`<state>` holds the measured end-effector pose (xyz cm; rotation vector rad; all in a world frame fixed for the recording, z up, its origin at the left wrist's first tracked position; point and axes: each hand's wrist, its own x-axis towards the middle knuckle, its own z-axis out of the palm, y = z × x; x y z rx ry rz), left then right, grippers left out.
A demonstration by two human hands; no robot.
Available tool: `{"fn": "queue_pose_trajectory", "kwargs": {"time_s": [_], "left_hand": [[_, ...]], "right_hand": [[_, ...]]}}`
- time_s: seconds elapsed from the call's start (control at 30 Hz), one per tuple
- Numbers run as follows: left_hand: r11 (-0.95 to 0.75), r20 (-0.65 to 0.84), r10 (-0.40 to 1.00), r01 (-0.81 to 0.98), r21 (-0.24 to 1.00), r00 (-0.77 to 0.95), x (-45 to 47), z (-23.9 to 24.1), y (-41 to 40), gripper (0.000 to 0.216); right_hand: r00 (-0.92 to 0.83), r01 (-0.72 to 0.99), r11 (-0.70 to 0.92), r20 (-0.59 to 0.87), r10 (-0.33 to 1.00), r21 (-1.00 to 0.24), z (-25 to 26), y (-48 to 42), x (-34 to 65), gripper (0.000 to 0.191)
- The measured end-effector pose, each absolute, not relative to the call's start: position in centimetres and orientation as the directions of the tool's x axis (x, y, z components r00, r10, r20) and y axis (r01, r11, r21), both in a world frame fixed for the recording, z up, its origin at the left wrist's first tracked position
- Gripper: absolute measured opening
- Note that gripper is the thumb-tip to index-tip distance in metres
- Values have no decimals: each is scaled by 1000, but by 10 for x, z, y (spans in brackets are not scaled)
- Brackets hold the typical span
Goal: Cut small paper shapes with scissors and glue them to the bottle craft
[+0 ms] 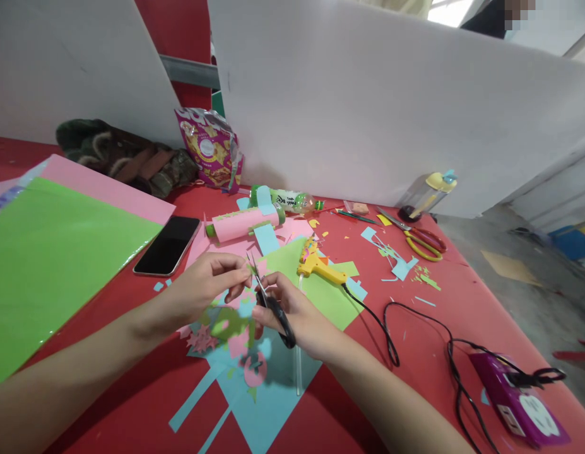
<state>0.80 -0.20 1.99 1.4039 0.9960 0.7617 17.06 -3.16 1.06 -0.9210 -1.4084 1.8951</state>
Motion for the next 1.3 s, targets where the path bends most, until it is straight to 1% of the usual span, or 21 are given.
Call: {"fn": "queue_pose_trajectory", "kwargs": {"time_s": [0.4,0.6,0.7,0.8,0.93,1.03,1.13,1.3], "left_hand": [[75,-127,903,140,987,410,9,19,-2,21],[96,-100,934,29,995,344,10,15,-2,25],[129,-107,946,-54,990,307,10,12,-1,24],[164,-131,940,-82,983,314,11,11,-1,21],[145,-137,925,2,989,354,13,11,-4,20],[109,-150,904,124,986,399,16,12,-7,20],[54,-142,890,208,977,433,20,12,-11,23],[-101,-39,892,283,954,451,24,8,-16,23]], "right_hand": [[-578,-55,-264,-185,795,-963,8,-31,171,41],[-529,-3,-284,-240,814,-959,11,-31,170,44],[-478,22,-306,-278,833,-952,11,-31,169,42],[-393,-39,-306,-267,880,-951,10,-30,168,40],[-219,-183,-238,-197,956,-954,11,-27,167,38],[-125,-227,-174,-149,981,-958,11,-26,167,39],[-114,-229,-157,-133,984,-961,9,-26,167,42],[-87,-211,-138,-122,989,-968,8,-26,165,45]]}}
